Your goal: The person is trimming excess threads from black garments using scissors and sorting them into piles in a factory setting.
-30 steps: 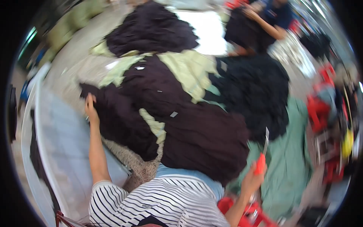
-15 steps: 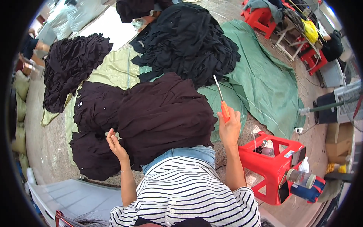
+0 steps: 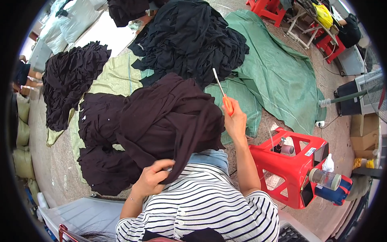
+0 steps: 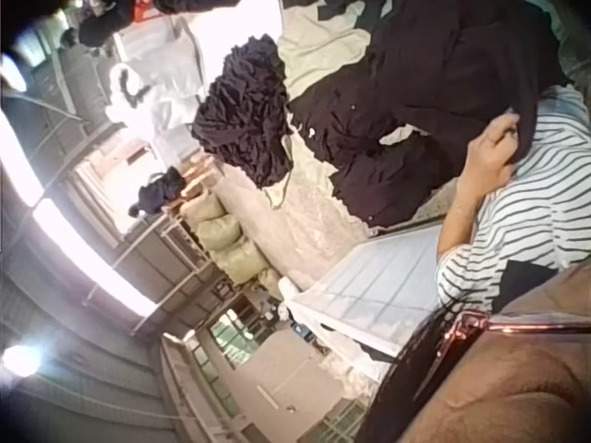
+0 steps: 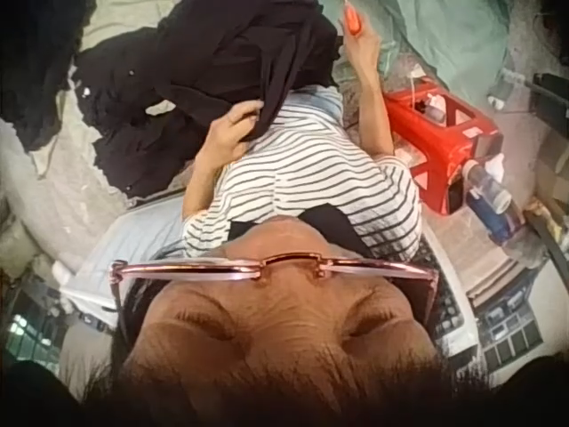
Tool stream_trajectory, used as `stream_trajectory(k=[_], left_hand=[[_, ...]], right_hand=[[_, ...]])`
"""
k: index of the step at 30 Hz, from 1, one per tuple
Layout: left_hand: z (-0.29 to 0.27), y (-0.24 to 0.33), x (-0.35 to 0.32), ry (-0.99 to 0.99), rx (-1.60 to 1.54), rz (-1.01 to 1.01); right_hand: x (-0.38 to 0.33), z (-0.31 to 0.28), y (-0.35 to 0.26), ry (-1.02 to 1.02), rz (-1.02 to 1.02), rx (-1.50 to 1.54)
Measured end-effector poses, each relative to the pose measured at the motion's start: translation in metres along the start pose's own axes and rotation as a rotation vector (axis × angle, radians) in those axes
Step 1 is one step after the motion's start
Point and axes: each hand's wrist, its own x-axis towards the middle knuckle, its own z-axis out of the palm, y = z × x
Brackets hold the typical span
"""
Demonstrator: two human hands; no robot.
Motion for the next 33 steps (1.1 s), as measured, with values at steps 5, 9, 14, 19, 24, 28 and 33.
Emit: stream_trajectory(k=[5,9,14,19,24,28,33], left_hand=[[-0.004,-0.036,-0.014,0.220,0.284,-0.150],[-0.002,-0.051,-0.001,0.357,0.342,-0.145],[-0.020,-0.034,0.047,0.407,0.262,-0.158],[-0.027,-0.062,0.055,0.535,0.665,-0.332],[-0.016,-0.091,0.056,0.494,0.783,-0.362],[-0.012,-0.082,0.068,0.578,0.777,-0.375],[-0.020,-0.100,0.079,0.576,0.852,-0.401]], right_hand=[[0.016,0.005,0.006,-0.097,0.124,0.015],[0.026,0.024,0.013,-0.188,0.030,0.229],[0.050,0.040,0.016,-0.267,-0.102,0.242],[0.062,0.043,-0.032,-0.400,-0.181,0.085],[0.090,0.087,-0.021,-0.266,-0.191,-0.064],[0.102,0.073,-0.051,-0.033,-0.297,0.164],[0.107,-0.012,-0.138,0.360,-0.566,0.246]])
